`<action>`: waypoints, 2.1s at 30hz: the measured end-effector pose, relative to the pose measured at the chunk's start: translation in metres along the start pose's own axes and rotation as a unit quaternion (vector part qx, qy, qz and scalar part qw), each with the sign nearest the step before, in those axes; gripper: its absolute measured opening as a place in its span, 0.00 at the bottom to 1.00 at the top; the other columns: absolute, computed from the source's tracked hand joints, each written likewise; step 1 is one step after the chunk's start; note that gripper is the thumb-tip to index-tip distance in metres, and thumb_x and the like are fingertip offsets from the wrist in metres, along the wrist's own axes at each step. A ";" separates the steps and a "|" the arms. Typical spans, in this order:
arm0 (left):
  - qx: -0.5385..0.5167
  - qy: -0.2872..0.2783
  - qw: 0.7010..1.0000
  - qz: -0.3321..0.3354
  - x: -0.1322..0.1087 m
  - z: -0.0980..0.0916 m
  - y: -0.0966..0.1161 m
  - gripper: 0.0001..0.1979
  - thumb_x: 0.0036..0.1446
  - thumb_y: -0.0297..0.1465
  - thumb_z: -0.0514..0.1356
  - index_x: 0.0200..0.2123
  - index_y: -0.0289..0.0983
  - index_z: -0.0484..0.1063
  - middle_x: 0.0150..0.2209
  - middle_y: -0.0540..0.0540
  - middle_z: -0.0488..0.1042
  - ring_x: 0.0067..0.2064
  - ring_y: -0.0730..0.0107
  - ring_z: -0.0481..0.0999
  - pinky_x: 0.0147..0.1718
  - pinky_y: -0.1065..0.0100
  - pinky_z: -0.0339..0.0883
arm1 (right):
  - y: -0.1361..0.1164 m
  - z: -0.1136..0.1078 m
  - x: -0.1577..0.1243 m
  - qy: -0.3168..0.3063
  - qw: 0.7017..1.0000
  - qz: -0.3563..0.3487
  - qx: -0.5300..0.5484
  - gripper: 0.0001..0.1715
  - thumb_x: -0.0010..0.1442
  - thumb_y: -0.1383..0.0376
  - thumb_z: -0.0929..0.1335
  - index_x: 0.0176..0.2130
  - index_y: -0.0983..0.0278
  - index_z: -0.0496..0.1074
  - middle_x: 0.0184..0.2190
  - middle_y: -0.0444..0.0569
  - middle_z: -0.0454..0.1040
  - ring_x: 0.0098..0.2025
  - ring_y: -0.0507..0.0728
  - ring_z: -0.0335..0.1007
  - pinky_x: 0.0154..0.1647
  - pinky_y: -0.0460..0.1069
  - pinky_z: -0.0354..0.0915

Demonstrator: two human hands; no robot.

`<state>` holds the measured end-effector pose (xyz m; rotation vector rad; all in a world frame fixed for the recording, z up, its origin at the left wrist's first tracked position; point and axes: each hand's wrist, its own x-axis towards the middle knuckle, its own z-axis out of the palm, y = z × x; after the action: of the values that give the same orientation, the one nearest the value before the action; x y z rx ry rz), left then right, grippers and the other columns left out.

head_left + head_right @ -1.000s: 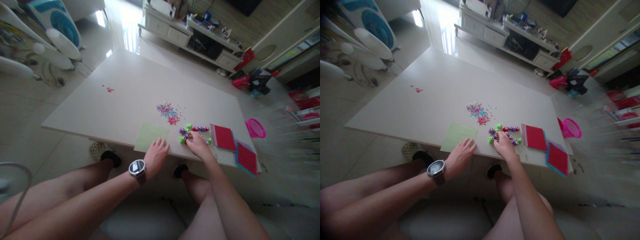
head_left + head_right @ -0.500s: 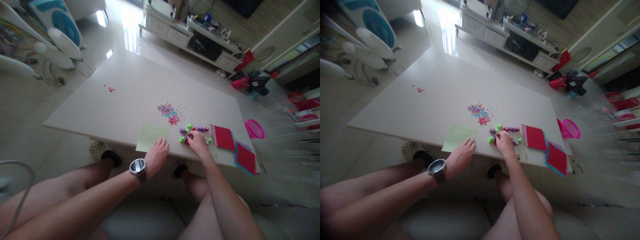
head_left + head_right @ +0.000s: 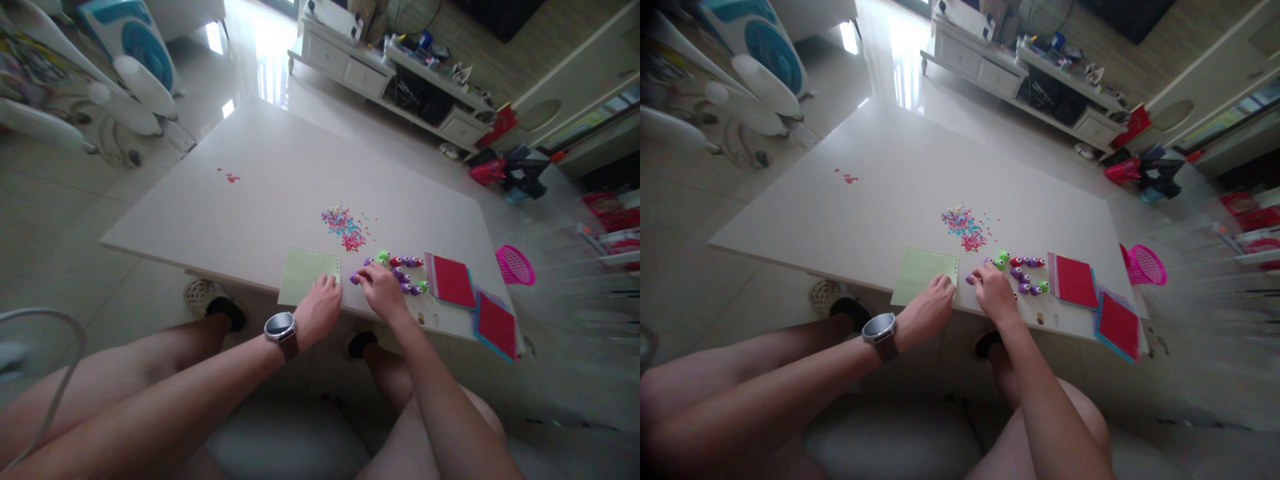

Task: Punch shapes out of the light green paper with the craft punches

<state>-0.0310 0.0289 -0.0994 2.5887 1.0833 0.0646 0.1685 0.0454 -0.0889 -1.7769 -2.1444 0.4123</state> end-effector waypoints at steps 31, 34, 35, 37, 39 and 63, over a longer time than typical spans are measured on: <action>0.047 0.009 0.998 0.047 0.002 0.007 0.001 0.13 0.71 0.24 0.54 0.46 0.29 0.80 0.46 0.35 0.78 0.54 0.47 0.73 0.59 0.50 0.65 | -0.003 0.015 -0.001 -0.084 0.994 0.058 0.028 0.05 0.64 0.74 0.76 0.40 0.65 0.78 0.39 0.49 0.78 0.37 0.55 0.72 0.45 0.51 0.65; 0.038 0.015 0.998 0.041 0.002 0.008 0.001 0.12 0.71 0.24 0.55 0.46 0.29 0.79 0.45 0.36 0.78 0.54 0.48 0.73 0.59 0.52 0.65 | -0.004 0.016 -0.001 -0.086 0.994 0.063 0.025 0.06 0.63 0.73 0.76 0.39 0.65 0.78 0.39 0.49 0.78 0.36 0.55 0.72 0.45 0.51 0.65; 0.034 0.019 0.999 0.038 0.002 0.009 0.001 0.11 0.71 0.24 0.56 0.46 0.29 0.79 0.45 0.36 0.78 0.54 0.49 0.73 0.60 0.52 0.65 | -0.004 0.016 -0.001 -0.086 0.994 0.063 0.024 0.06 0.63 0.73 0.76 0.39 0.65 0.77 0.39 0.49 0.78 0.36 0.55 0.71 0.45 0.51 0.65; 0.026 0.024 0.999 0.033 0.002 0.010 0.001 0.11 0.70 0.23 0.56 0.45 0.29 0.79 0.45 0.35 0.78 0.54 0.49 0.73 0.61 0.52 0.64 | -0.004 0.017 -0.001 -0.087 0.994 0.062 0.023 0.06 0.63 0.73 0.75 0.39 0.65 0.77 0.39 0.49 0.78 0.36 0.55 0.71 0.45 0.51 0.65; 0.022 0.022 0.999 0.036 0.002 0.011 0.001 0.11 0.70 0.23 0.56 0.46 0.28 0.79 0.46 0.34 0.78 0.55 0.49 0.73 0.61 0.51 0.64 | -0.004 0.018 -0.001 -0.086 0.994 0.062 0.020 0.06 0.63 0.73 0.75 0.39 0.66 0.77 0.39 0.50 0.78 0.36 0.55 0.71 0.45 0.51 0.64; 0.030 0.043 0.998 0.034 0.002 0.020 0.000 0.09 0.68 0.23 0.57 0.45 0.31 0.78 0.45 0.36 0.78 0.54 0.49 0.74 0.63 0.52 0.64 | -0.003 0.017 -0.001 -0.064 0.996 0.066 0.010 0.05 0.62 0.70 0.74 0.35 0.64 0.75 0.35 0.49 0.78 0.38 0.57 0.72 0.42 0.51 0.63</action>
<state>-0.0263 0.0246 -0.1181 2.6985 1.0424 0.1644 0.1590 0.0439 -0.1033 -1.9352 -2.1049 0.5944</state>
